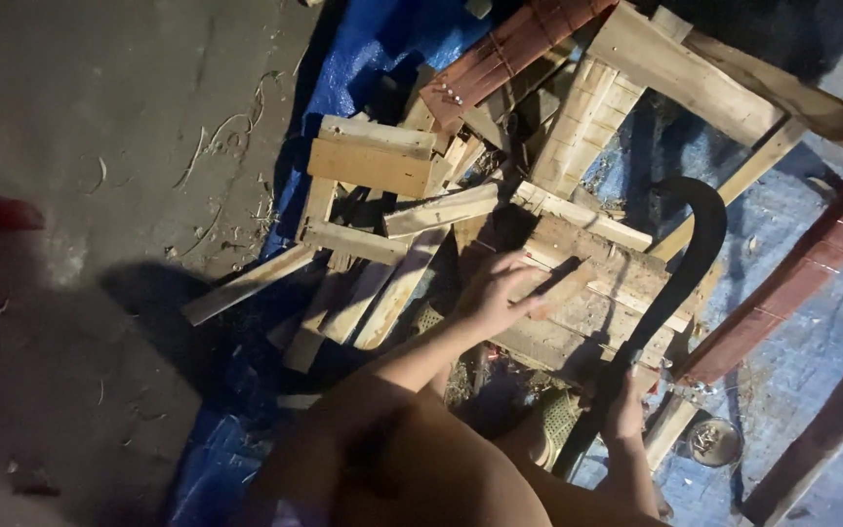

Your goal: Using a machete to split and chop small pieces of scrap wood on a workshop floor.

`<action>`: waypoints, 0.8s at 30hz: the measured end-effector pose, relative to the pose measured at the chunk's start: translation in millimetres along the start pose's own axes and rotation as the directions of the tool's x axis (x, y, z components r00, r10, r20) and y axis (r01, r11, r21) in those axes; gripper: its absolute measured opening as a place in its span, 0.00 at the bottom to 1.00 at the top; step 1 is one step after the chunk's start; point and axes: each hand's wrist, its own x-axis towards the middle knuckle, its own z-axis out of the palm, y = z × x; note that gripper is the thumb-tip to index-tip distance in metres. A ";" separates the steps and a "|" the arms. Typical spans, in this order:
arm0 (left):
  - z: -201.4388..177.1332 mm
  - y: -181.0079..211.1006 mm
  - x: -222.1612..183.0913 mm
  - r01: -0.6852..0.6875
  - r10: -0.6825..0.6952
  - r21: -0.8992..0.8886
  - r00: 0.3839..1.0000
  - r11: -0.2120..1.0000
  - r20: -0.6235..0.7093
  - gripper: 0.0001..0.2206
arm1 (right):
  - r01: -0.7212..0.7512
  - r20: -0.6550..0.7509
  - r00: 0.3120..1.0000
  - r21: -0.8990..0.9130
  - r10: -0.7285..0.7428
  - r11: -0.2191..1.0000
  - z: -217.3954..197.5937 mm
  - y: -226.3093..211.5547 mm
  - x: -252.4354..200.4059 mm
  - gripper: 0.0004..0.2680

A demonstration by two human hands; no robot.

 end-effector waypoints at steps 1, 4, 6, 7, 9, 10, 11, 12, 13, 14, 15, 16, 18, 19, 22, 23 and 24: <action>-6.3 -7.7 -3.1 0.002 -0.002 0.000 1.000 1.000 0.000 0.17 | -0.002 0.001 1.000 -0.001 0.002 1.000 -3.3 5.1 3.4 0.21; -35.6 -33.2 -19.4 0.097 -0.102 -0.056 0.989 0.994 -0.106 0.17 | 0.017 -0.050 0.999 0.021 -0.015 1.000 -7.9 10.0 5.0 0.20; -71.2 -53.7 -36.1 0.094 -0.049 0.250 0.983 0.964 -0.178 0.23 | -0.044 -0.050 0.998 -0.024 0.043 0.999 -0.9 -1.2 -3.1 0.24; -84.5 -69.8 -49.2 0.095 -0.050 0.251 0.983 0.963 -0.179 0.23 | -0.045 -0.048 0.998 -0.024 0.043 0.999 -0.2 -0.5 -0.2 0.24; -111.3 -101.9 -76.6 0.168 -0.250 0.793 0.968 0.585 -0.020 0.62 | 0.010 0.105 0.994 0.123 -0.023 0.992 1.1 1.3 5.0 0.22; -110.3 -117.2 -78.6 0.170 -0.253 0.794 0.967 0.584 -0.021 0.62 | 0.008 0.107 0.994 0.122 -0.021 0.993 1.0 2.5 4.6 0.22; -109.0 -132.6 -78.5 0.174 -0.306 0.820 0.952 0.545 0.001 0.62 | 0.041 0.137 0.989 0.117 -0.057 0.992 0.8 2.7 4.7 0.23; -107.7 -148.1 -78.5 0.175 -0.359 0.846 0.933 0.504 0.021 0.63 | 0.075 0.168 0.981 0.113 -0.093 0.991 0.6 2.9 4.8 0.24; -107.6 -148.1 -76.3 0.183 -0.364 0.843 0.931 0.506 0.017 0.63 | 0.073 0.171 0.981 0.105 -0.090 0.992 -0.4 0.5 2.6 0.24; -107.3 -147.7 -74.1 0.202 -0.317 0.817 0.948 0.540 -0.025 0.61 | 0.008 0.099 0.995 0.077 -0.015 0.997 -1.8 -2.1 0.3 0.23; -111.1 -149.6 -67.0 0.211 -0.260 0.795 0.963 0.569 -0.070 0.60 | -0.054 0.028 0.998 0.063 0.053 0.997 1.7 -3.7 1.1 0.22; -117.7 -155.0 -63.6 0.212 -0.257 0.796 0.963 0.566 -0.074 0.60 | -0.051 0.031 0.998 0.065 0.049 0.997 2.2 -2.4 4.6 0.22; -127.5 -163.9 -59.9 0.189 -0.273 0.823 0.961 0.536 -0.043 0.49 | -0.007 0.067 0.998 0.107 0.000 0.994 -1.1 2.4 6.1 0.23; -138.9 -154.5 -50.4 0.188 -0.273 0.822 0.961 0.537 -0.042 0.49 | -0.007 0.065 0.998 0.107 0.000 0.994 -2.1 2.1 4.7 0.23; -176.6 -135.5 -23.6 0.428 -0.577 0.683 0.817 0.592 -0.012 0.52 | -0.014 0.030 0.999 0.060 0.013 0.998 -1.8 1.6 1.5 0.22; -189.9 -135.2 -17.3 0.419 -0.599 0.695 0.801 0.585 0.022 0.52 | -0.010 0.015 1.000 0.070 0.009 0.998 -1.3 1.8 0.5 0.22; -203.0 -134.6 -10.8 0.409 -0.620 0.706 0.783 0.579 0.055 0.53 | -0.006 0.001 1.000 0.079 0.006 0.997 -1.0 1.7 -0.6 0.23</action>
